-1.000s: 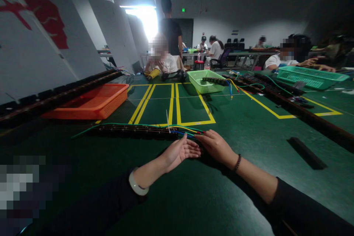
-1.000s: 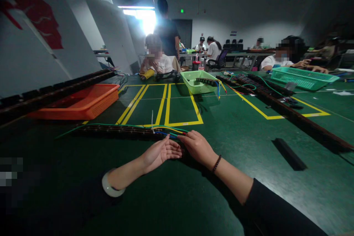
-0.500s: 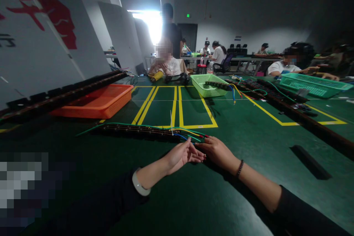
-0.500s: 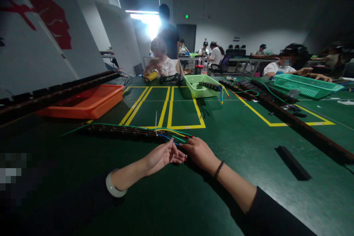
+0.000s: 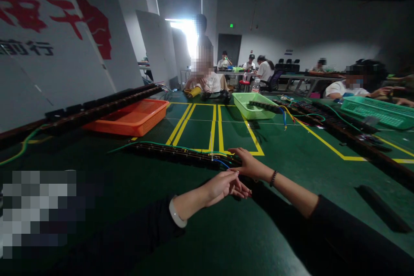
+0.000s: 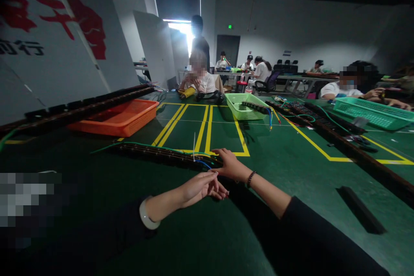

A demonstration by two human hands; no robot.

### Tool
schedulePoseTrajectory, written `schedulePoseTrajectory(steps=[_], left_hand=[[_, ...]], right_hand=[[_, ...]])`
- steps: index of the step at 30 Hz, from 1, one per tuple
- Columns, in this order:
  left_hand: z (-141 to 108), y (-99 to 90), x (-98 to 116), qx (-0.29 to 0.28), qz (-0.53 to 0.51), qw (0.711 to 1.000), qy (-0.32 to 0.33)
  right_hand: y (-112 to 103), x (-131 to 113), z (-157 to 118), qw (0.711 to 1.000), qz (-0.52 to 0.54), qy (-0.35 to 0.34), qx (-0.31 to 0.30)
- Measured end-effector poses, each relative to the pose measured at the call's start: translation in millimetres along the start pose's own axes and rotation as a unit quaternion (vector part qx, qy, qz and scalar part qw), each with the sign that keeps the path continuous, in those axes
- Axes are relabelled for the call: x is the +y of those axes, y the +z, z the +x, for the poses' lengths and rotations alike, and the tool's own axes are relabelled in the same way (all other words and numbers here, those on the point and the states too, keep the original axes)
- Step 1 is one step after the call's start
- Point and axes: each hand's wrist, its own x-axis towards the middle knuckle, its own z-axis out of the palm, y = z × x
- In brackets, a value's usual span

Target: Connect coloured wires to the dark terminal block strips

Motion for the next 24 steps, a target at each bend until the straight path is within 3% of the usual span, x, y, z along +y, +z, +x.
schedulePoseTrajectory(steps=[7,13,15,17,21,24], left_hand=[[0,-0.1,-2,0.003,-0.012,1.000,-0.003],[2,-3.9,-3,0.003,-0.024,1.000,-0.012],[2,-5.0,-2,0.020,-0.053,0.998,-0.015],[3,-6.0,-1,0.040,-0.094,0.995,-0.014],[7,-8.0,-2,0.059,-0.144,0.988,-0.013],[9,-7.4,-3,0.095,-0.172,0.981,0.006]], right_hand=[[-11,-4,32,0.974,0.031,0.094,-0.203],[-18,-2,35,0.931,0.194,0.145,-0.275],[-17,1,33,0.914,0.249,0.156,-0.279],[-17,3,33,0.923,0.237,0.152,-0.264],[-17,-5,30,0.977,0.033,0.088,-0.194],[-14,-23,22,0.984,-0.124,0.047,-0.122]])
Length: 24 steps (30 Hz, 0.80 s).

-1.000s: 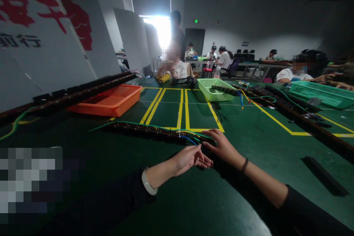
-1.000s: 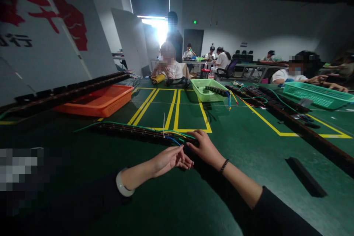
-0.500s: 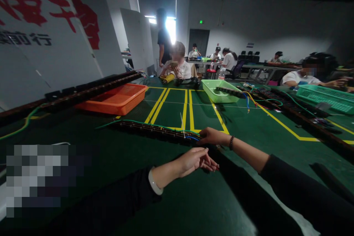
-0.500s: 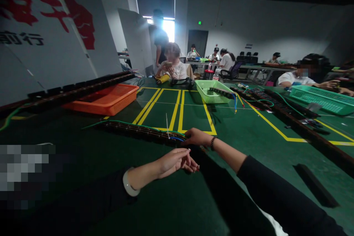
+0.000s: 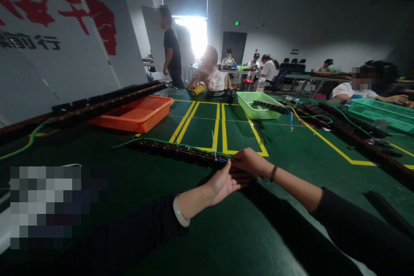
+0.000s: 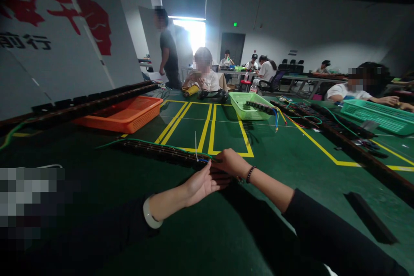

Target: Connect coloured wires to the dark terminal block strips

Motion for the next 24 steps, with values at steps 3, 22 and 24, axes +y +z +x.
schedulePoseTrajectory(steps=[3,22,24], left_hand=[[-1,3.0,0,0.044,-0.032,0.998,0.028],[2,6.0,3,0.115,-0.091,0.987,0.068],[3,5.3,2,0.109,-0.082,0.988,0.073]], right_hand=[[6,-20,-11,0.987,-0.146,-0.033,0.062],[46,-36,-37,0.924,-0.290,-0.149,0.197],[40,-36,-39,0.933,-0.262,-0.148,0.197]])
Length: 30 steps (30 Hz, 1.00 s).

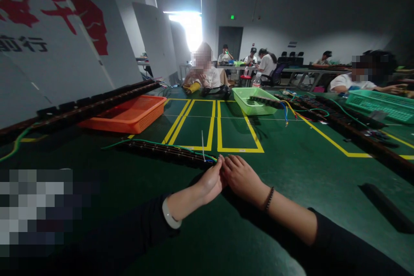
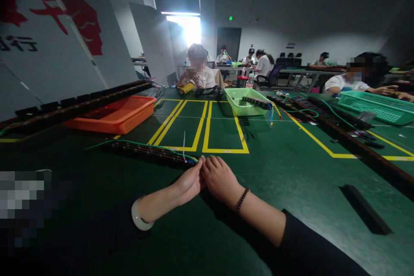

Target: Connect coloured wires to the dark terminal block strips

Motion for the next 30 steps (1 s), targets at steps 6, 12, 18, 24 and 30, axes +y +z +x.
schedulePoseTrajectory(steps=[6,12,18,24,30], left_hand=[[1,-2.8,0,-0.018,0.013,0.999,-0.024],[-1,-4.5,3,-0.051,0.047,0.996,-0.058],[-4,-0.5,4,-0.036,0.068,0.994,-0.076],[-6,4.8,5,-0.012,0.057,0.995,-0.077],[-6,4.7,5,0.000,0.046,0.997,-0.057]], right_hand=[[-46,21,6,0.995,0.049,0.072,-0.045],[-65,12,2,0.980,0.070,0.079,-0.171],[-49,-9,-2,0.972,-0.005,0.070,-0.224],[-48,-16,-3,0.973,-0.019,0.113,-0.201],[-41,-19,-3,0.975,-0.032,0.118,-0.184]])
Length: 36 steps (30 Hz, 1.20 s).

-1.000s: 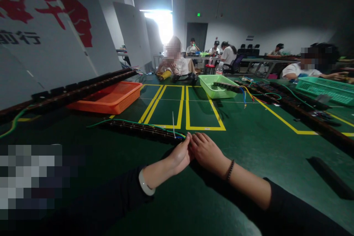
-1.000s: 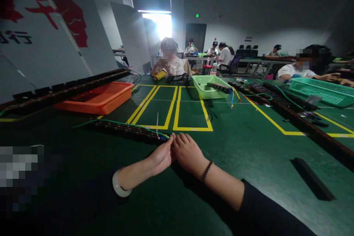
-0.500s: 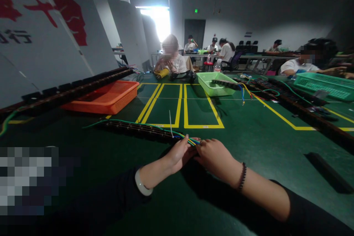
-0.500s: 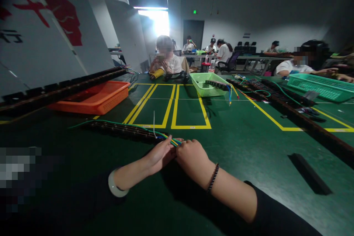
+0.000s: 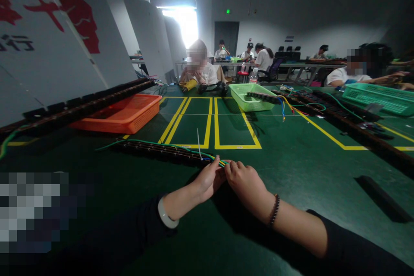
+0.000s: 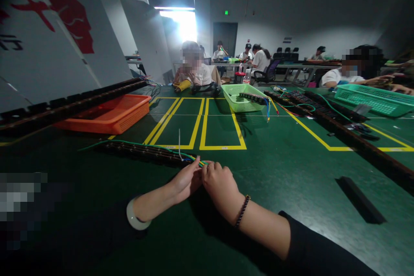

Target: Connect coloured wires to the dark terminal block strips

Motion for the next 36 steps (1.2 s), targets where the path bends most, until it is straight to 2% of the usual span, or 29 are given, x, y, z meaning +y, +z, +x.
schedulePoseTrajectory(steps=[3,7,10,13,16,19,24,30,36], left_hand=[[1,-1.4,-1,0.002,-0.003,1.000,0.005],[3,-4.0,-2,-0.023,0.003,1.000,0.006],[3,-5.2,-4,-0.030,0.014,0.999,0.034],[2,-4.7,-4,-0.021,0.035,0.998,0.050],[0,-3.3,-3,-0.038,0.050,0.997,0.052],[0,-2.8,-2,-0.038,0.055,0.996,0.052],[1,-3.7,-2,-0.027,0.064,0.997,0.043],[2,-5.1,-2,-0.034,0.060,0.997,0.040],[-1,-2.6,-1,-0.035,0.064,0.997,0.040]], right_hand=[[1,-1,0,1.000,-0.013,0.001,0.001],[-8,4,0,1.000,-0.012,-0.021,-0.019],[-19,16,1,0.999,0.007,-0.013,-0.030],[-23,33,7,1.000,0.010,0.005,-0.006],[-9,52,17,0.999,0.001,0.001,0.032],[19,66,26,0.998,-0.016,-0.034,0.058],[59,75,37,0.993,-0.027,-0.088,0.067],[69,79,40,0.992,0.021,-0.097,0.080],[74,80,32,0.980,0.129,-0.049,0.141]])
